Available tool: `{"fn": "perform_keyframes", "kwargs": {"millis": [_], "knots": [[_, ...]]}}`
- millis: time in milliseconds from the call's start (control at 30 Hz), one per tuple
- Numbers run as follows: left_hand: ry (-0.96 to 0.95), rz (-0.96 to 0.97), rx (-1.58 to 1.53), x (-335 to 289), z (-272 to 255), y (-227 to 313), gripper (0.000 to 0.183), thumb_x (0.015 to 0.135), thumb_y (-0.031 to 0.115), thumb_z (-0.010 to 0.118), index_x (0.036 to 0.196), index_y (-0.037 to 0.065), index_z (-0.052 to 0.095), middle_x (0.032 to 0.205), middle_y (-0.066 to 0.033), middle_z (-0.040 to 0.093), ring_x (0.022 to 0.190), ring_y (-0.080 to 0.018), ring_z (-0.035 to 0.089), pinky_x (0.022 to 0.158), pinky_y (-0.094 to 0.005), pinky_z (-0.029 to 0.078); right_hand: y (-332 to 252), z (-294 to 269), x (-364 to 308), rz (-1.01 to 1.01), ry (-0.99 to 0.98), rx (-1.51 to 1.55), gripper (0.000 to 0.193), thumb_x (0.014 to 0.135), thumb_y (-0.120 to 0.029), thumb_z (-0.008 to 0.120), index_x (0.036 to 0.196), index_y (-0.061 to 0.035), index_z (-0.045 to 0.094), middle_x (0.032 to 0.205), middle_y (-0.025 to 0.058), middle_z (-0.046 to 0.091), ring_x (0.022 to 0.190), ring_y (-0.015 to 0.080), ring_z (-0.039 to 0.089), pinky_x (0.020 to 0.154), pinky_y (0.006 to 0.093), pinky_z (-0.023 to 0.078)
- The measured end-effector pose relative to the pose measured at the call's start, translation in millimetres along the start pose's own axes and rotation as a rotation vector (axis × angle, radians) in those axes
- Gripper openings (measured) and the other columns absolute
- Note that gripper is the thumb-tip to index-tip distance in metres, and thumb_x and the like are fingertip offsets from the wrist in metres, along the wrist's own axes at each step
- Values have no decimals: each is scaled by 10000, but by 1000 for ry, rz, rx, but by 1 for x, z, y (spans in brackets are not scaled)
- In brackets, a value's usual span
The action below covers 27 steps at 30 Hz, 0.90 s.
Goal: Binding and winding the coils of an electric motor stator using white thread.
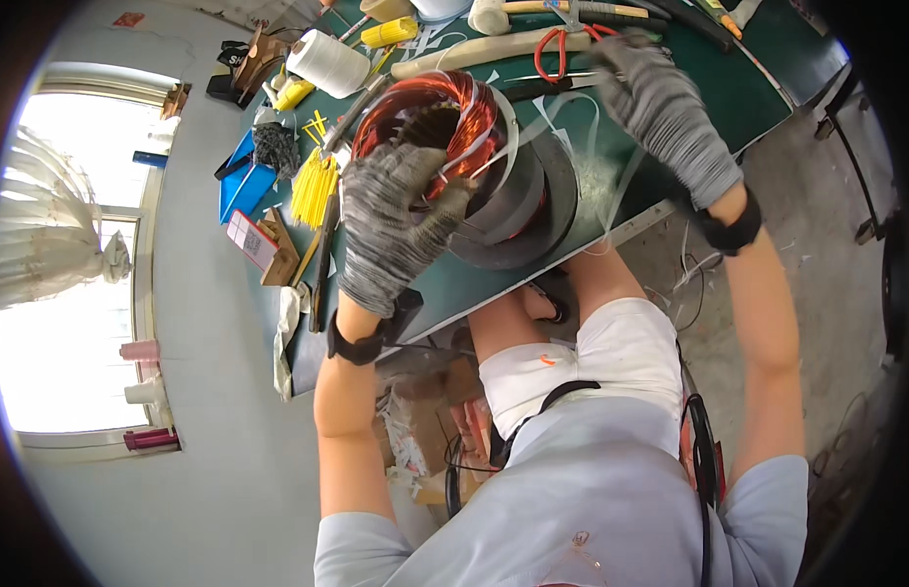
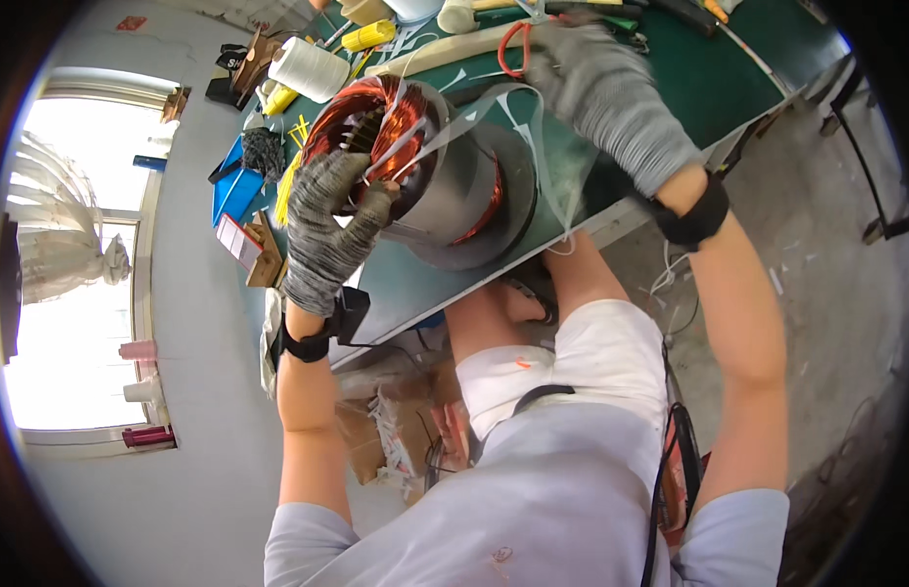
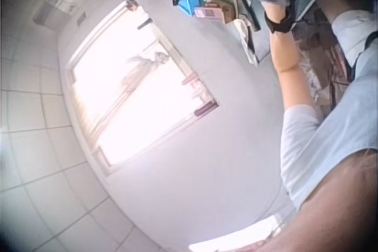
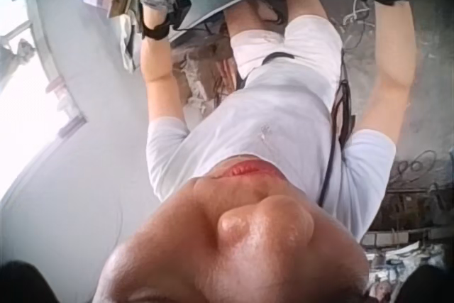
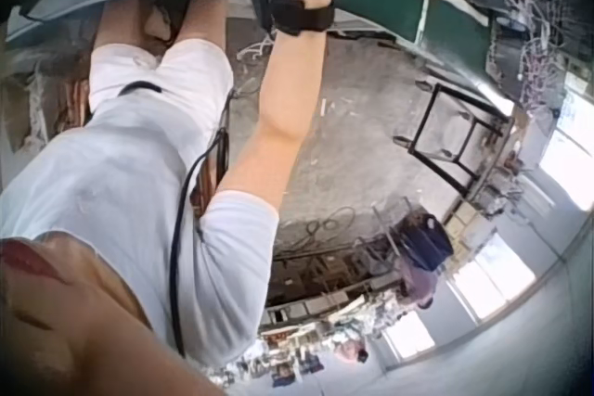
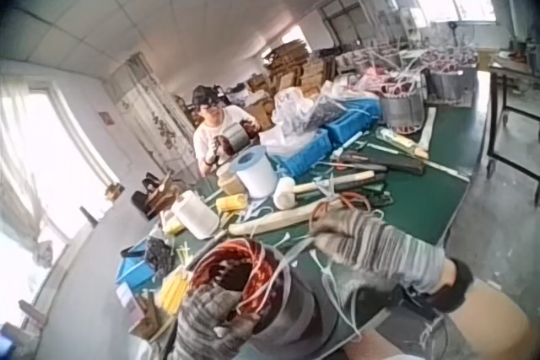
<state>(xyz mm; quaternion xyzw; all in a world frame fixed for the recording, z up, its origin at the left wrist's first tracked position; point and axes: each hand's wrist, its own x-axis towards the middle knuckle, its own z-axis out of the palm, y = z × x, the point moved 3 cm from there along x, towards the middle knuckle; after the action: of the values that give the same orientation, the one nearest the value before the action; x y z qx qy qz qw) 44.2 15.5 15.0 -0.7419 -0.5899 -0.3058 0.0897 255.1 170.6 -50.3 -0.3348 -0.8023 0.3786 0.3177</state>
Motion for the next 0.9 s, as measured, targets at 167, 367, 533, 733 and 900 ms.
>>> {"fn": "perform_keyframes", "kwargs": {"millis": [167,367,533,733,900], "knots": [[-198,13,-2,9,-5,-5,233,695,117,705,877,-1,620,793,-103,588,676,-199,555,655,-314,463,-24,19,-65,-508,368,-283,327,852,-60,514,1177,-35,539,992,124,593,1058,264,512,878,323,429],[-391,-202,4,18,-5,6,274,716,201,689,900,7,629,726,-104,585,673,-212,556,659,-311,454,-85,67,-61,-354,235,-78,563,736,-4,611,1261,-171,495,1046,96,563,919,261,547,782,369,472],[-384,-94,-76,26,-3,1,405,744,372,651,951,24,626,789,-148,627,716,-296,605,656,-376,474,-91,98,-42,-521,531,-54,614,708,7,604,1270,-204,472,992,120,537,733,304,549,677,363,484],[-165,123,416,17,-10,6,529,752,449,638,1085,42,589,1123,-187,574,1157,-321,455,1066,-482,156,-38,77,-121,-614,23,22,324,870,-70,538,1190,-20,538,1025,126,577,763,205,598,687,321,494],[-204,-13,394,15,-12,10,502,751,389,651,1113,45,596,1146,-164,583,1174,-299,472,1090,-477,104,-93,39,-94,57,-1251,1180,372,917,-263,534,1142,33,557,922,111,637,896,196,634,727,312,517]]}}
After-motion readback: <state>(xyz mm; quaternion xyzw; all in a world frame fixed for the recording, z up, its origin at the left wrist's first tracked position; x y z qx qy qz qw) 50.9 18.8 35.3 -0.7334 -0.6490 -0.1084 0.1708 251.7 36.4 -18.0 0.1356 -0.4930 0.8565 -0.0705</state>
